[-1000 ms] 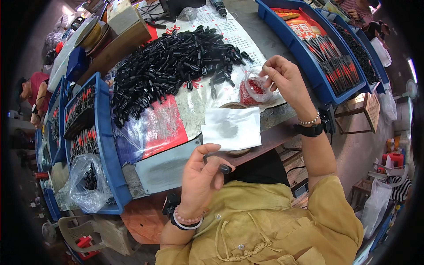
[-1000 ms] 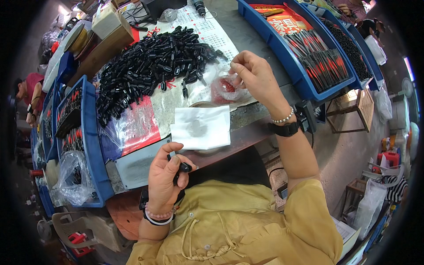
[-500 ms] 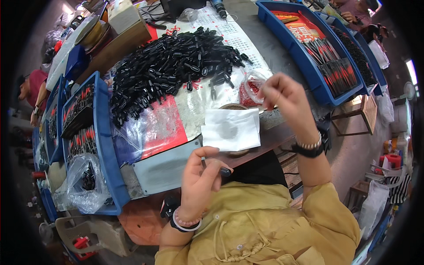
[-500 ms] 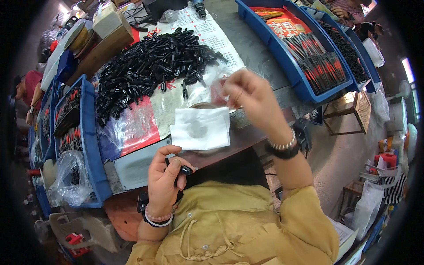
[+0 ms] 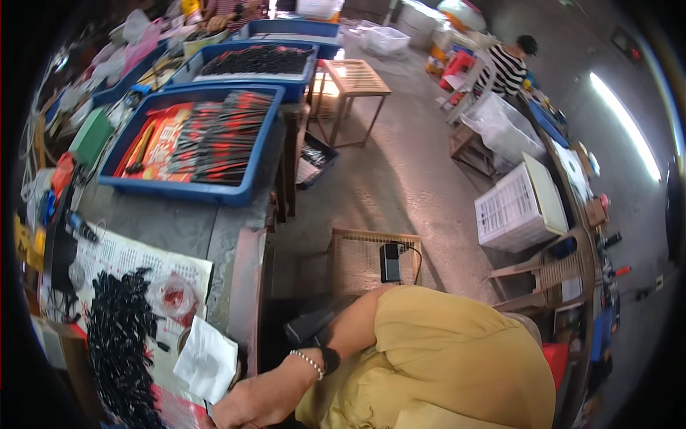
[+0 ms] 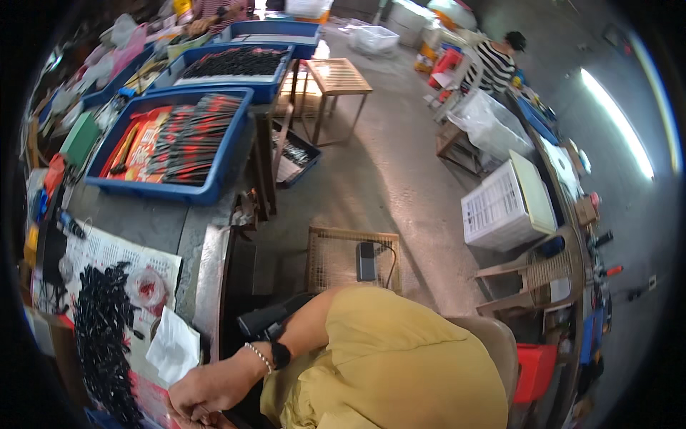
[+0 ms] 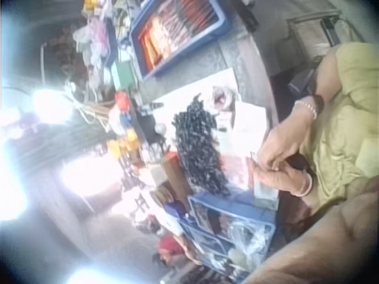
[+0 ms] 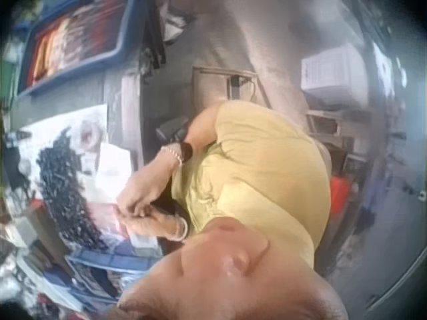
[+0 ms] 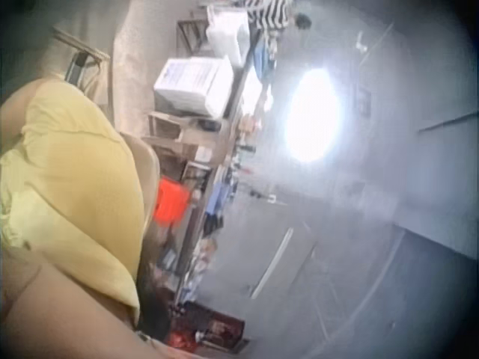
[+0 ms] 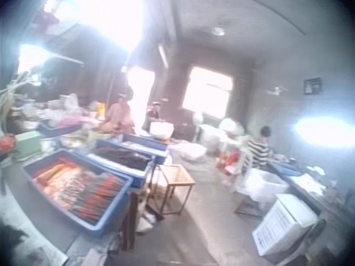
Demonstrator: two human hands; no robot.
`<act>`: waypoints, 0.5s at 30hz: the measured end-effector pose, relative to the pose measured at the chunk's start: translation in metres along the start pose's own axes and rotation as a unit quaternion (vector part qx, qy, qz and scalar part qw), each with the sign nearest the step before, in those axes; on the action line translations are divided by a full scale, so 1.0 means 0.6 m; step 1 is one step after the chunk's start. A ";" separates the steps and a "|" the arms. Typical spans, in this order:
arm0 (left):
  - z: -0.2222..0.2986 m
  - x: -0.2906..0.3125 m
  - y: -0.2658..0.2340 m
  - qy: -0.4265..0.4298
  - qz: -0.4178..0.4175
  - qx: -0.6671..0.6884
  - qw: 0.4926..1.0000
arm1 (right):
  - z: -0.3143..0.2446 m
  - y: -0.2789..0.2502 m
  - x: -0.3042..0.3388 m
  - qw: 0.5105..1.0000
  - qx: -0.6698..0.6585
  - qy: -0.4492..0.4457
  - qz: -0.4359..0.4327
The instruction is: The person repeatedly picks a black plastic keychain from a pile, inserts a small red bead into it, and places the assembled unit into a blue bin. The process is repeated continuously throughout the clip.
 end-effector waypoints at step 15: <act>-0.018 0.041 0.013 -0.330 -0.187 0.463 0.801 | -0.007 0.011 0.026 0.996 0.060 -0.061 0.037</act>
Point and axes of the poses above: each hand's wrist, its own x-axis away from the middle knuckle, its own y-axis out of the palm, z = x × y, the point moved 5 cm from there along -x, towards the middle knuckle, and after that the axes turned 15 degrees about -x, right-handed, at the moved point
